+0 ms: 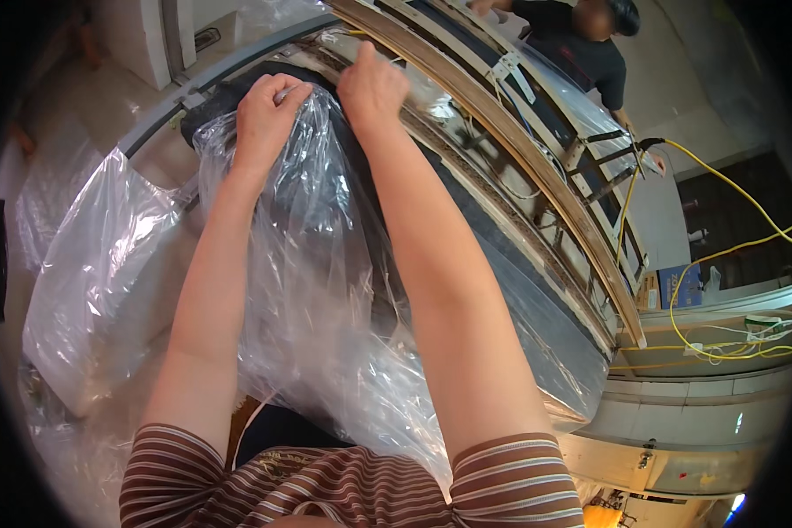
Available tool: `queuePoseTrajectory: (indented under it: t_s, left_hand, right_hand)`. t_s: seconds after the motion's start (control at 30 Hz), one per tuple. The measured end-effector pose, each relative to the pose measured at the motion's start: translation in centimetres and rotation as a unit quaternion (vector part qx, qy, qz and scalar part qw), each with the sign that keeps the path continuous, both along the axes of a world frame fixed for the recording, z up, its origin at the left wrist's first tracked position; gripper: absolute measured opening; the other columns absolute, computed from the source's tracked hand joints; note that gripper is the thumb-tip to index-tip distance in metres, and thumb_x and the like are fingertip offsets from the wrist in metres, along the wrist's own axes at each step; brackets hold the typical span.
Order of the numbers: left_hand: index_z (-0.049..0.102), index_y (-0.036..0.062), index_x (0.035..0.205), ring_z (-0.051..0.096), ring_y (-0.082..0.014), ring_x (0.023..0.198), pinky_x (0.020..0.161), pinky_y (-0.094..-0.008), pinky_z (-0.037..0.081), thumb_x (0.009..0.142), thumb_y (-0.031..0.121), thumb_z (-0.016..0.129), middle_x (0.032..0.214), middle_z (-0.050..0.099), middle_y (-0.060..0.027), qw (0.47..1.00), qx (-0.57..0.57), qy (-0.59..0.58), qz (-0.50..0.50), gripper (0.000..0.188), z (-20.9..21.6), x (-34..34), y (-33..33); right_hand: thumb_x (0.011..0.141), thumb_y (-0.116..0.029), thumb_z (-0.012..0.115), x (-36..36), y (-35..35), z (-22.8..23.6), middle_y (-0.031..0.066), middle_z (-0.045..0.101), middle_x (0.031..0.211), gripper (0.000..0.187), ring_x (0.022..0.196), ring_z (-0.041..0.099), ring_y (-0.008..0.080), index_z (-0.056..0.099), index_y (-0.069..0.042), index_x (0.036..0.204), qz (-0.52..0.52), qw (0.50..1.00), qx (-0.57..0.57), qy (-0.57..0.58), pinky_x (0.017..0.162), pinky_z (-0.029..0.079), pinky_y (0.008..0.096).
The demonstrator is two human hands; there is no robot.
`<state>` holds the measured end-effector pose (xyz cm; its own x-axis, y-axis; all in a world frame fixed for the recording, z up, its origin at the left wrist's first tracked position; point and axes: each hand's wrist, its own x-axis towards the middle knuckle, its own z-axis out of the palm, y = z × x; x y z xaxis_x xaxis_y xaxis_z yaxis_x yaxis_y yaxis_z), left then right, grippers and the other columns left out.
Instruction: The person wraps a large, dark rectangular object with a clear plastic sheet. They repeatedly pull, smooth, and fold the plastic over the object's surface, ensuring it is fully covered. The person works by hand, adjusting the plastic from multiple angles to secure it around the item.
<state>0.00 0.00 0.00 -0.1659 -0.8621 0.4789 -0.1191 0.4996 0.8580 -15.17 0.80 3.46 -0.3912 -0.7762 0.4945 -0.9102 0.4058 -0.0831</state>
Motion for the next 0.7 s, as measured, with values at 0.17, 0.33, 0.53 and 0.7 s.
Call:
queuePoseTrajectory:
  t_s: [0.17, 0.33, 0.53, 0.7]
  left_hand:
    - [0.066, 0.0032, 0.084, 0.055, -0.0193, 0.067, 0.066, -0.0294, 0.043, 0.081, 0.022, 0.066, 0.078, 0.058, -0.0078, 1.0, 0.003, -0.014, 0.008, 0.019, 0.2, 0.2, -0.4]
    - [0.068, 0.0041, 0.089, 0.059, -0.0179, 0.074, 0.07, -0.0303, 0.045, 0.081, 0.024, 0.066, 0.084, 0.064, -0.0091, 0.999, -0.041, -0.024, 0.014, 0.022, -0.6, -0.6, -1.4]
    - [0.068, 0.004, 0.098, 0.06, -0.0148, 0.081, 0.077, -0.0279, 0.045, 0.083, 0.028, 0.065, 0.089, 0.068, -0.0068, 0.998, -0.036, -0.051, -0.008, 0.028, -1.1, 0.5, -2.8]
    - [0.067, 0.0028, 0.103, 0.059, -0.0155, 0.09, 0.082, -0.0276, 0.044, 0.086, 0.028, 0.062, 0.098, 0.067, -0.0078, 0.991, -0.023, -0.129, -0.005, 0.031, -2.3, -0.7, -4.0]
  right_hand:
    - [0.077, -0.016, 0.058, 3.0, -5.1, -0.3, 0.016, 0.067, 0.078, 0.015, 0.076, 0.066, 0.0343, 0.056, -0.009, 0.09, 0.041, 0.999, -0.018, 0.005, 0.067, 0.049, 0.0452]
    - [0.077, -0.018, 0.057, 0.6, -3.8, -1.5, 0.0148, 0.066, 0.084, 0.017, 0.085, 0.063, 0.0324, 0.058, -0.01, 0.092, 0.018, 0.994, -0.108, 0.001, 0.073, 0.045, 0.0447]
    - [0.076, -0.022, 0.058, -5.4, 11.3, -1.0, 0.0154, 0.062, 0.066, 0.017, 0.067, 0.062, 0.0358, 0.055, -0.01, 0.088, -0.04, 0.995, -0.086, -0.014, 0.061, 0.045, 0.0475]
    - [0.077, -0.022, 0.058, -12.3, 28.8, -0.8, 0.0145, 0.061, 0.063, 0.015, 0.066, 0.061, 0.0377, 0.054, -0.011, 0.086, -0.168, 0.982, -0.076, -0.034, 0.058, 0.043, 0.0481]
